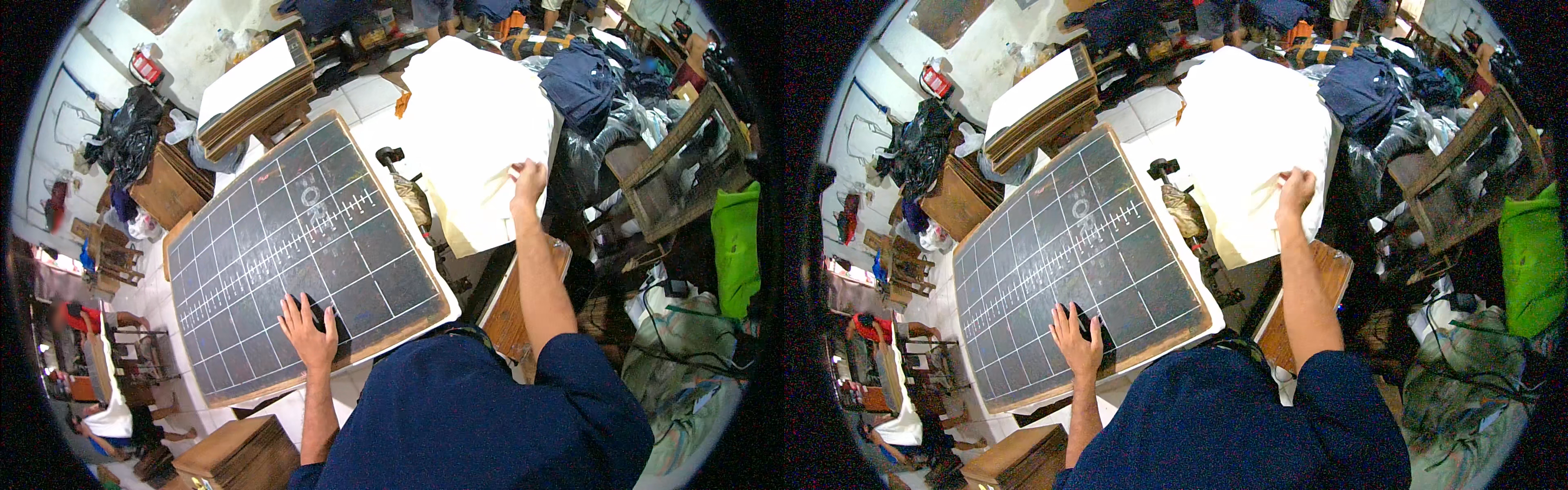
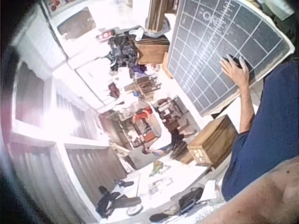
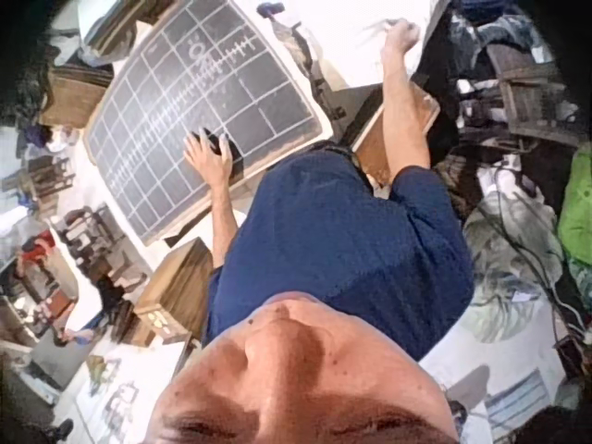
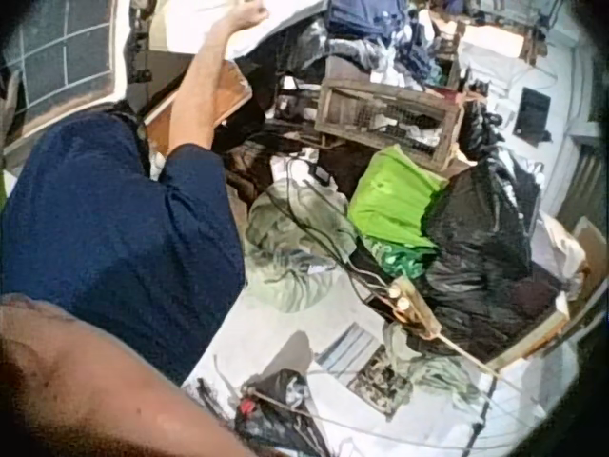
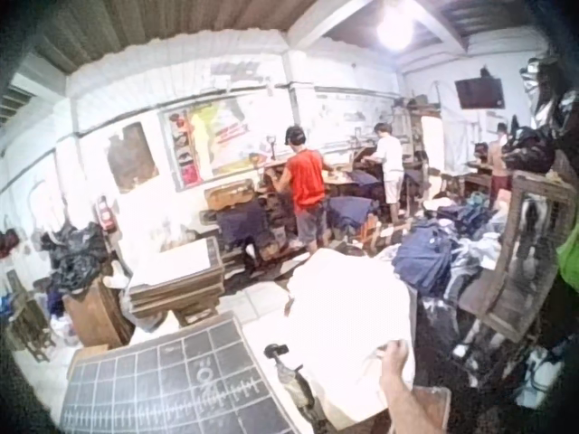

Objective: The person repeatedly places white fabric onto a screen printing frame, smooths it flat, then lifts the frame to remove the fabric and repeat the cycle. The process is performed by hand without visible tools, and the fabric is returned to a pile after each placement.

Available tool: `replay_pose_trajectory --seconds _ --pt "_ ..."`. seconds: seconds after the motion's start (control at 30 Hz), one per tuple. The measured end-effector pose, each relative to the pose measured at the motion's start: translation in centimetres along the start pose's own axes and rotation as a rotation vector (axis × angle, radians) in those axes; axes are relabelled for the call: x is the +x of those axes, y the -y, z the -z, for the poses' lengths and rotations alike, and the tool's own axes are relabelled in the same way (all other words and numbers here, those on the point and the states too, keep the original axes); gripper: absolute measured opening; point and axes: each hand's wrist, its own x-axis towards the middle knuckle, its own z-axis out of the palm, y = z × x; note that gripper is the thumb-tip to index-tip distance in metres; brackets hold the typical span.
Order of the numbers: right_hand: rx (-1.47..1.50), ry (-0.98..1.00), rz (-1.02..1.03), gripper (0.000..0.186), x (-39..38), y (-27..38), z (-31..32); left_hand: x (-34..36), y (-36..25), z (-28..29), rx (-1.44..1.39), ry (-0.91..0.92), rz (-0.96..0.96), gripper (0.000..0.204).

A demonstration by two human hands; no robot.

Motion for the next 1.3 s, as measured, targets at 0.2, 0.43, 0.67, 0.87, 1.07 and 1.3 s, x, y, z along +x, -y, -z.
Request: replay_pose_trajectory --seconds 0.2,0.43,0.67,0.87,1.07,1.3 --pt "-0.337 0.005 0.529 0.029 -1.8 7.6 -4.6 1.8 -1.6 1.7 -0.115 0.011 0.015 0.059" --pt "-0.164 1.629 0.505 0.014 -23.9 19.3 -3.0 6.6 -12.6 9.2 -0.742 -0.112 -0.423 0.07" --pt "-0.336 1.856 0.682 0.059 -29.4 31.2 -1.2 5.2 -10.5 21.3 -1.083 0.043 -0.794 0.025" --pt "-0.473 1.178 1.436 0.021 -32.7 39.1 -5.6 0.2 -0.7 31.6 -1.425 -0.201 -0.358 0.042" --pt "-0.003 1.103 1.45 0.013 -41.8 45.5 -8.0 -5.1 6.4 39.3 -1.097 -0.352 -0.344 0.055" --pt "0.035 1.228 1.393 0.008 -47.9 46.7 -11.4 -7.0 17.0 45.0 -0.49 -0.235 -0.14 0.02"
